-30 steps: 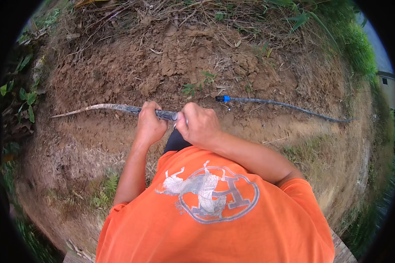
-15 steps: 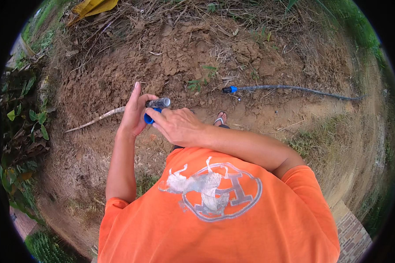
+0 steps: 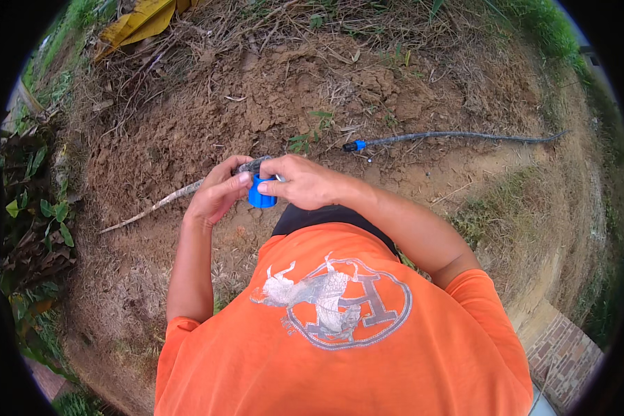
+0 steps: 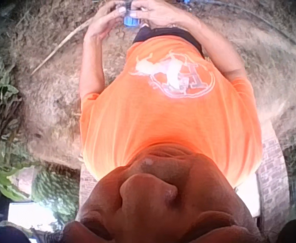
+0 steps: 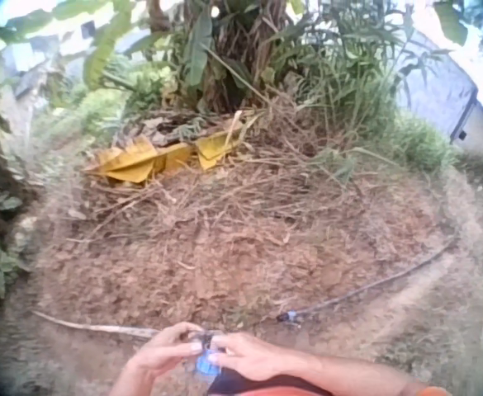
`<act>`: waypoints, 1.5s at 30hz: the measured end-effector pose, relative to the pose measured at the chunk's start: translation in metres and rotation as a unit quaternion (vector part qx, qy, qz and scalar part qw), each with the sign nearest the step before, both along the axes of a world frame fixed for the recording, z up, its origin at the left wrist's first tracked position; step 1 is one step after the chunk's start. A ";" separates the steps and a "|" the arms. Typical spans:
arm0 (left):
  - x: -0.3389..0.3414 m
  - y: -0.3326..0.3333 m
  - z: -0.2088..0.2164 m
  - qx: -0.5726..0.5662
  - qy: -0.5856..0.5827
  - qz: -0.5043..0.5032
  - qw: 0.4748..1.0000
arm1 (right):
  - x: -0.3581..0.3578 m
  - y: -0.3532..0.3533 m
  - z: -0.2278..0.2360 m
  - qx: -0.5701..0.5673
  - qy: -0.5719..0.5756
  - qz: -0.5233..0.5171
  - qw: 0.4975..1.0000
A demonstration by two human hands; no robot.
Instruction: The person assembles a blue plastic hose connector onto a black hose. They insert a white rubber gasket into the connector, then push the connector onto the hose end and tighten it by hand to secure the connection.
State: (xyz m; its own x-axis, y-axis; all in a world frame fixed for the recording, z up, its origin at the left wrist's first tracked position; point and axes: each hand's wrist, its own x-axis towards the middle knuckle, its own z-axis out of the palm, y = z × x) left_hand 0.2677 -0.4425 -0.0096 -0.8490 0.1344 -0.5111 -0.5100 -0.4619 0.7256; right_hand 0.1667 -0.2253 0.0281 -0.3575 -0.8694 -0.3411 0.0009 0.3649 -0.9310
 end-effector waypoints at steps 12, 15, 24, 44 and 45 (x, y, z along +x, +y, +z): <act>0.006 0.005 -0.019 -0.291 0.065 -0.049 0.953 | -0.029 0.002 -0.058 -0.141 -0.557 -0.073 0.815; 0.010 0.010 -0.020 -0.291 0.062 -0.016 0.955 | -0.020 -0.005 -0.060 -0.156 -0.496 -0.133 0.844; 0.006 0.026 -0.022 -0.283 0.055 0.060 0.956 | 0.018 -0.003 -0.046 -0.212 -0.284 -0.295 0.887; 0.001 0.039 -0.015 -0.375 0.022 0.044 0.926 | -0.003 -0.008 -0.048 -0.119 0.239 -0.139 0.954; 0.004 0.041 -0.014 -0.375 0.017 0.048 0.925 | -0.001 -0.008 -0.049 -0.134 0.230 -0.148 0.952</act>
State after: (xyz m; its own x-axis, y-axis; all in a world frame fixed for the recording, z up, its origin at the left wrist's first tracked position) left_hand 0.2712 -0.4020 -0.0233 -0.8554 -0.3253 -0.4030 -0.4642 0.1365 0.8751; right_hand 0.1658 -0.2335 -0.0209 -0.6577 -0.7416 0.1320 -0.3649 0.1603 -0.9171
